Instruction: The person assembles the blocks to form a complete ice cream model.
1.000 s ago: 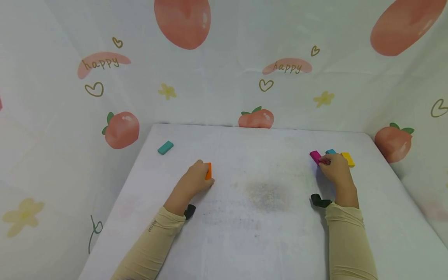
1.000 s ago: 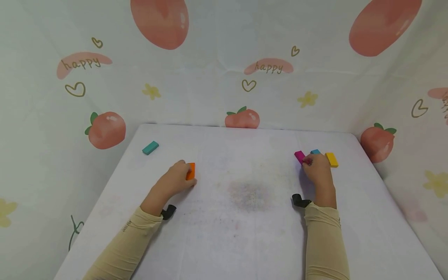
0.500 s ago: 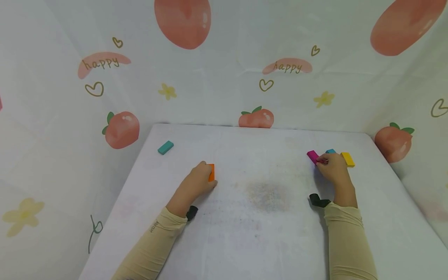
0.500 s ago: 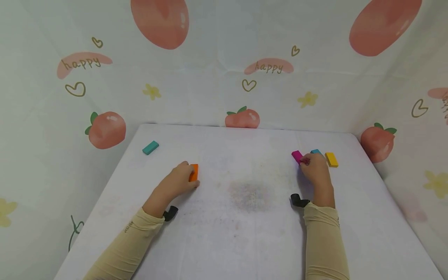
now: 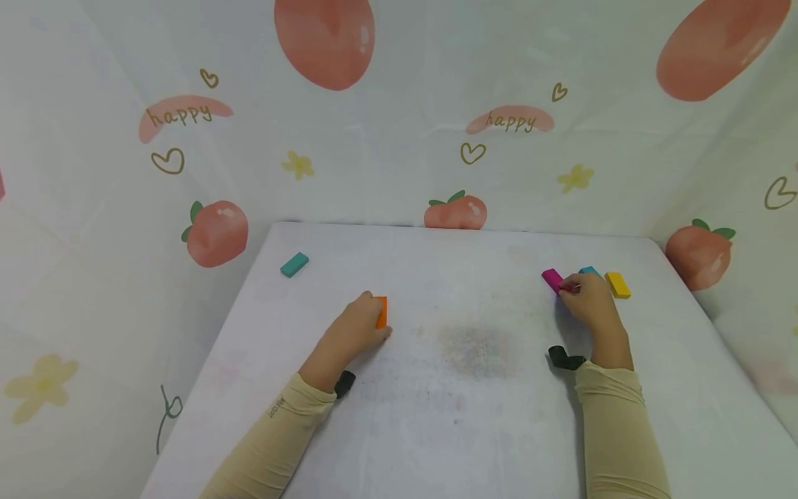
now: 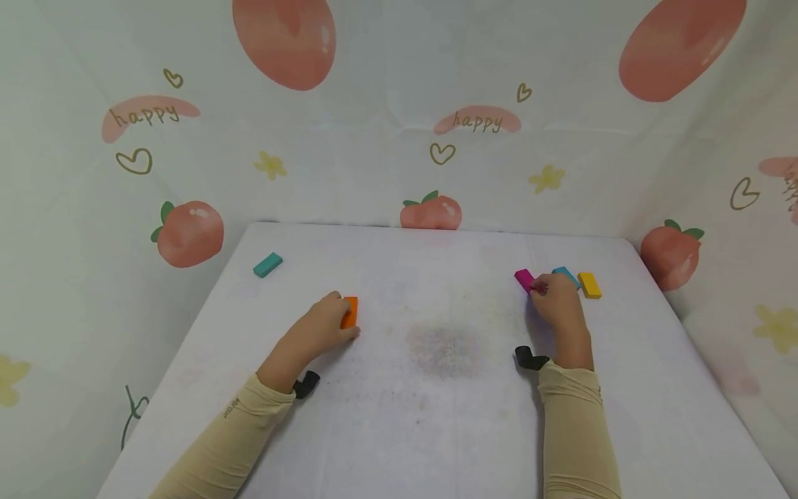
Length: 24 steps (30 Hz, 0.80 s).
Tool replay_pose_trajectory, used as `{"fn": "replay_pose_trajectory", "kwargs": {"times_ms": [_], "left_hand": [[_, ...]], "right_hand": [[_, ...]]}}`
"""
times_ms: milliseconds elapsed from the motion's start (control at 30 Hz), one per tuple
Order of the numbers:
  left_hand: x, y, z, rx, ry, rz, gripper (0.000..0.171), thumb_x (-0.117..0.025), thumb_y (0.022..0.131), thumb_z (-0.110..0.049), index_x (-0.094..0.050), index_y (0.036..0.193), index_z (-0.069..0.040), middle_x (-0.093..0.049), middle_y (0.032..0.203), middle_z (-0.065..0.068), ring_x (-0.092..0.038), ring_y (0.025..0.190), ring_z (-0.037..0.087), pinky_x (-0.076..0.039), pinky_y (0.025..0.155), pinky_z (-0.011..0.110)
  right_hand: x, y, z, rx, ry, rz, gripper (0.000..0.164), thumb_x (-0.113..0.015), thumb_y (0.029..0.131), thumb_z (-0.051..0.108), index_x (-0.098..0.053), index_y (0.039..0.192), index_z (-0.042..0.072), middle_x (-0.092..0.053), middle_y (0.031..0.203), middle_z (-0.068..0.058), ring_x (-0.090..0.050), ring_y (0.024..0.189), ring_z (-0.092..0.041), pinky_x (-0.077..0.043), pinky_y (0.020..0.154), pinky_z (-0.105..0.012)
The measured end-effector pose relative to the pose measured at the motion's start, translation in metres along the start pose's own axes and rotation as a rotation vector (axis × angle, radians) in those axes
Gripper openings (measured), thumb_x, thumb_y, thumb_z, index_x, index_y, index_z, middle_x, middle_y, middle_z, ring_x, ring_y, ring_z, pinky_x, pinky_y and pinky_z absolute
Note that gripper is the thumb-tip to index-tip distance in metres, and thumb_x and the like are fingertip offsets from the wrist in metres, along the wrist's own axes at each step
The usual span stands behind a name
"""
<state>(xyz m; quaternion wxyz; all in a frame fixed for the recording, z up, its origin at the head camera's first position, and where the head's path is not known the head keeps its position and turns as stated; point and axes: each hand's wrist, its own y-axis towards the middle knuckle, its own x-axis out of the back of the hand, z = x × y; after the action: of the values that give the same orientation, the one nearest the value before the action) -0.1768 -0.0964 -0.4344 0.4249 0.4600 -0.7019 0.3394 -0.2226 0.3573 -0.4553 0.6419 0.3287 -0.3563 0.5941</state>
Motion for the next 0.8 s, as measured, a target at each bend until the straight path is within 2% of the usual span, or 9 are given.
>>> {"fn": "replay_pose_trajectory", "kwargs": {"times_ms": [400,600,800], "left_hand": [[-0.006,0.000,-0.006,-0.019,0.009,0.016,0.025,-0.082,0.093,-0.016,-0.065,0.093,0.002,-0.056,0.091,0.009,-0.054,0.073,0.019,-0.050,0.066,0.031],[-0.008,-0.001,-0.010,-0.054,0.033,0.015,0.025,-0.083,0.093,-0.017,-0.067,0.092,0.003,-0.056,0.091,0.010,-0.055,0.073,0.020,-0.052,0.068,0.032],[-0.011,-0.002,-0.013,-0.084,0.025,0.013,0.025,-0.082,0.093,-0.016,-0.066,0.089,0.002,-0.055,0.089,0.009,-0.054,0.071,0.019,-0.051,0.066,0.031]], "right_hand": [[-0.004,0.002,0.003,-0.016,0.008,0.040,0.027,-0.063,0.102,0.007,-0.070,0.123,-0.009,-0.066,0.120,-0.034,-0.060,0.113,-0.049,-0.051,0.104,-0.066],[-0.005,0.003,0.005,-0.039,0.004,0.052,0.028,-0.062,0.103,0.009,-0.070,0.125,-0.008,-0.065,0.121,-0.034,-0.059,0.115,-0.049,-0.051,0.106,-0.066],[-0.006,0.003,0.009,0.006,0.005,0.046,0.027,-0.063,0.102,0.007,-0.071,0.121,-0.010,-0.067,0.120,-0.035,-0.060,0.115,-0.050,-0.051,0.105,-0.066]]}}
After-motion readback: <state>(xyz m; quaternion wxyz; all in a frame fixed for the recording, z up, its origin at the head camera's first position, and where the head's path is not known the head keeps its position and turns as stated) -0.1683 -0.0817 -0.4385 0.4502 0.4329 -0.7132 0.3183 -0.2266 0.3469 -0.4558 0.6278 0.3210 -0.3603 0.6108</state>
